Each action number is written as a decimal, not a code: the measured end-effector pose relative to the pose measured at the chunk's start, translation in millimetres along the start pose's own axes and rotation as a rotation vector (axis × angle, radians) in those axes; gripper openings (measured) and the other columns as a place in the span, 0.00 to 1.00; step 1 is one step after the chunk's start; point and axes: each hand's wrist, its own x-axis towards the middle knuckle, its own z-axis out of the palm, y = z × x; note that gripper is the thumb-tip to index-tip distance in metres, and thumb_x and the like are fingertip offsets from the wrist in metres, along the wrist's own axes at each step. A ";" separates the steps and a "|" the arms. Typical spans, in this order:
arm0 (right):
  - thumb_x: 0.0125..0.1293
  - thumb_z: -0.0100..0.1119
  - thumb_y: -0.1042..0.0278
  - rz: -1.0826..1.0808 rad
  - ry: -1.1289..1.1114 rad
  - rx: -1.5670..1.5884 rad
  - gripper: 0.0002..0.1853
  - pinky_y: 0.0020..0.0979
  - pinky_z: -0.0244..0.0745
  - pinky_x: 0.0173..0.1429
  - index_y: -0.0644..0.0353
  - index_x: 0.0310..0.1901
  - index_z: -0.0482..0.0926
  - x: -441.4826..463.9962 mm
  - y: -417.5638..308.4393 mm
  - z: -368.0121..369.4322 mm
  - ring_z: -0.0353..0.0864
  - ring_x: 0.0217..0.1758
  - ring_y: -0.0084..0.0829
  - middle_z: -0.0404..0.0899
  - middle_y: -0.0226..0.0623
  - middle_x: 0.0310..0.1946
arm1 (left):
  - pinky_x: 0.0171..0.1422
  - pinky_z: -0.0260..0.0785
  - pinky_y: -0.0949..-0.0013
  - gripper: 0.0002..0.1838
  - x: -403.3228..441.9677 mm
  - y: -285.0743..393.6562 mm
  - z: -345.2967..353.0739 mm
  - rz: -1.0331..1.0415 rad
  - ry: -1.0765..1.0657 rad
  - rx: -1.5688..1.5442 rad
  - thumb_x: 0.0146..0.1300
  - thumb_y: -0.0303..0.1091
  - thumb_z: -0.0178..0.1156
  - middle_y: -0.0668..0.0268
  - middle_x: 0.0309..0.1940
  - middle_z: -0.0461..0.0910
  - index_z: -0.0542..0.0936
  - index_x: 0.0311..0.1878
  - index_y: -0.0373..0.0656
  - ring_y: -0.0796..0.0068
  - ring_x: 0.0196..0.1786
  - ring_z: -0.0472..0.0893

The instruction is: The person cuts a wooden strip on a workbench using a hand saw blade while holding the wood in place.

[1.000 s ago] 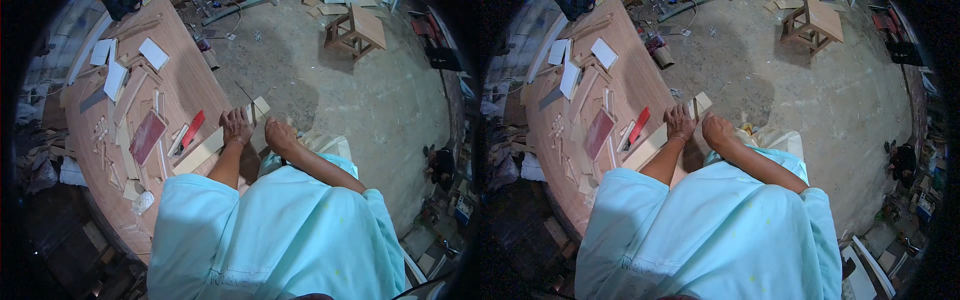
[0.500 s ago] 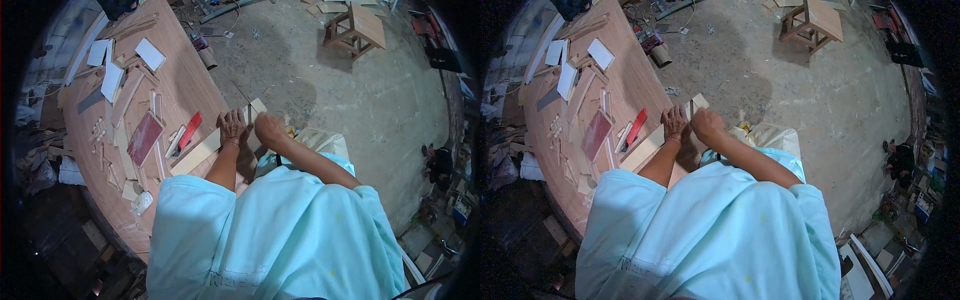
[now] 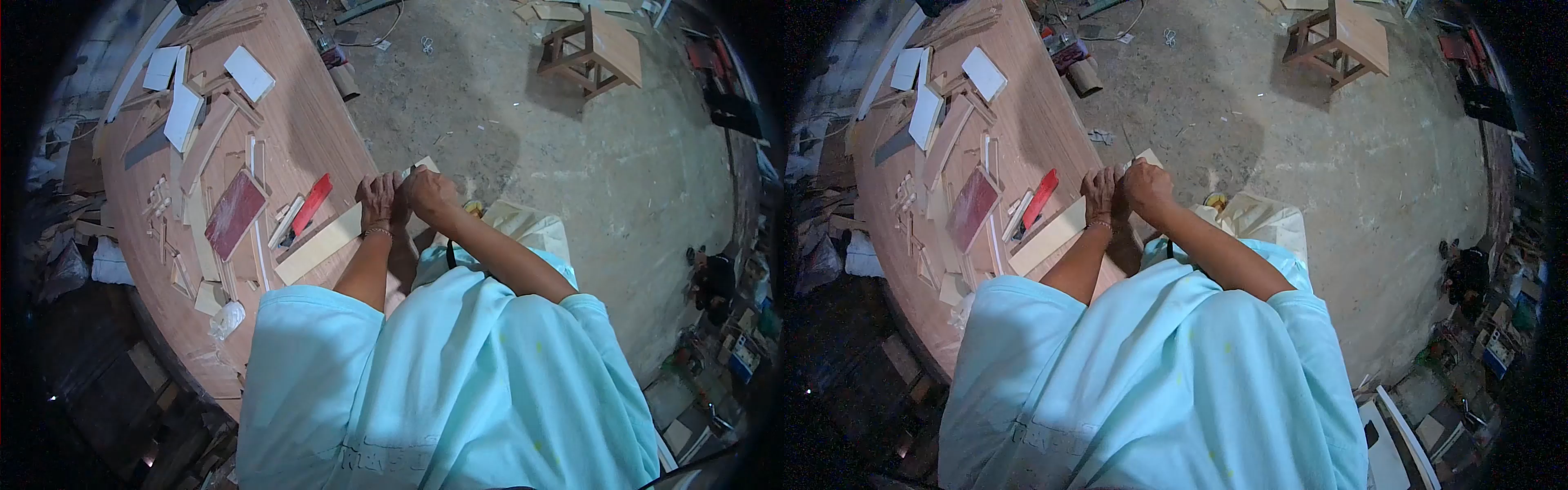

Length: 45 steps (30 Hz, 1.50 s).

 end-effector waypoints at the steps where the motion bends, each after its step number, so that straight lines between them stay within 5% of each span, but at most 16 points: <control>1: 0.51 0.42 0.71 -0.025 -0.020 -0.013 0.09 0.38 0.71 0.31 0.68 0.29 0.69 -3.1 -2.8 -1.8 0.76 0.31 0.45 0.74 0.51 0.26 | 0.54 0.49 0.59 0.18 -3.8 0.2 1.2 0.003 -0.013 -0.002 0.48 0.38 0.46 0.64 0.34 0.66 0.64 0.43 0.43 0.70 0.43 0.67; 3: 0.51 0.43 0.70 -0.029 -0.050 -0.077 0.09 0.38 0.71 0.31 0.67 0.29 0.69 -24.2 -0.2 -11.4 0.76 0.30 0.44 0.74 0.50 0.26 | 0.57 0.45 0.54 0.23 1.7 3.0 -2.2 -0.012 -0.075 0.105 0.49 0.49 0.45 0.65 0.36 0.66 0.63 0.44 0.43 0.72 0.44 0.66; 9: 0.51 0.45 0.69 -0.032 -0.036 -0.169 0.09 0.35 0.71 0.31 0.67 0.29 0.71 -1.5 4.4 9.3 0.76 0.30 0.42 0.75 0.49 0.26 | 0.58 0.42 0.52 0.27 3.1 7.2 -16.2 -0.061 -0.095 -0.070 0.44 0.51 0.49 0.65 0.37 0.66 0.62 0.45 0.43 0.69 0.45 0.66; 17: 0.49 0.45 0.72 0.023 -0.006 -0.155 0.09 0.33 0.71 0.27 0.69 0.29 0.69 -24.8 4.0 -5.1 0.76 0.27 0.41 0.73 0.46 0.22 | 0.56 0.45 0.54 0.24 2.6 4.4 -8.8 -0.041 -0.039 -0.053 0.47 0.47 0.47 0.64 0.36 0.65 0.63 0.45 0.42 0.70 0.45 0.65; 26: 0.47 0.45 0.73 -0.280 0.061 -0.261 0.08 0.32 0.70 0.25 0.69 0.28 0.67 -15.5 22.1 19.0 0.76 0.26 0.40 0.73 0.46 0.22 | 0.55 0.45 0.55 0.20 2.6 4.2 -9.2 -0.028 -0.052 -0.061 0.49 0.43 0.44 0.64 0.35 0.66 0.64 0.43 0.41 0.70 0.43 0.65; 28: 0.48 0.46 0.73 -0.029 -0.055 -0.274 0.08 0.32 0.71 0.27 0.69 0.28 0.67 -33.8 7.3 -2.9 0.76 0.28 0.41 0.73 0.46 0.22 | 0.54 0.45 0.55 0.19 1.4 5.3 -8.4 -0.048 0.049 -0.110 0.49 0.43 0.44 0.64 0.34 0.66 0.64 0.42 0.42 0.70 0.42 0.65; 32: 0.50 0.43 0.70 -0.223 0.032 -0.222 0.09 0.35 0.72 0.31 0.69 0.29 0.67 -5.0 8.6 2.5 0.76 0.30 0.43 0.74 0.48 0.23 | 0.53 0.47 0.54 0.20 2.5 5.2 -18.2 -0.021 -0.003 -0.090 0.49 0.45 0.45 0.65 0.32 0.65 0.64 0.42 0.43 0.71 0.40 0.66; 34: 0.53 0.40 0.68 -0.021 -0.002 -0.022 0.11 0.39 0.71 0.33 0.69 0.30 0.67 0.6 -1.8 1.9 0.75 0.30 0.45 0.74 0.49 0.23 | 0.52 0.47 0.55 0.20 2.4 1.9 -21.8 -0.021 -0.023 -0.127 0.49 0.45 0.45 0.65 0.32 0.65 0.63 0.42 0.43 0.71 0.40 0.67; 41: 0.54 0.39 0.66 0.092 -0.049 -0.075 0.12 0.39 0.70 0.33 0.68 0.30 0.67 -21.4 10.1 2.7 0.75 0.31 0.46 0.74 0.50 0.24 | 0.52 0.49 0.57 0.24 0.5 1.3 -1.8 0.020 0.029 0.198 0.44 0.50 0.49 0.66 0.31 0.66 0.63 0.41 0.44 0.71 0.40 0.67; 43: 0.54 0.38 0.68 -0.285 0.041 -0.072 0.12 0.39 0.70 0.32 0.69 0.31 0.66 -9.4 12.5 -1.8 0.75 0.30 0.46 0.74 0.51 0.24 | 0.52 0.49 0.57 0.24 3.5 0.6 -6.8 0.047 0.018 0.290 0.44 0.50 0.49 0.66 0.32 0.66 0.63 0.41 0.45 0.71 0.40 0.67; 45: 0.54 0.38 0.68 -0.121 0.026 -0.034 0.11 0.39 0.70 0.32 0.69 0.31 0.66 0.1 4.4 1.7 0.75 0.30 0.46 0.74 0.50 0.24 | 0.52 0.49 0.57 0.23 3.7 2.7 -21.7 -0.018 -0.046 -0.042 0.46 0.49 0.47 0.65 0.33 0.66 0.63 0.41 0.44 0.72 0.40 0.67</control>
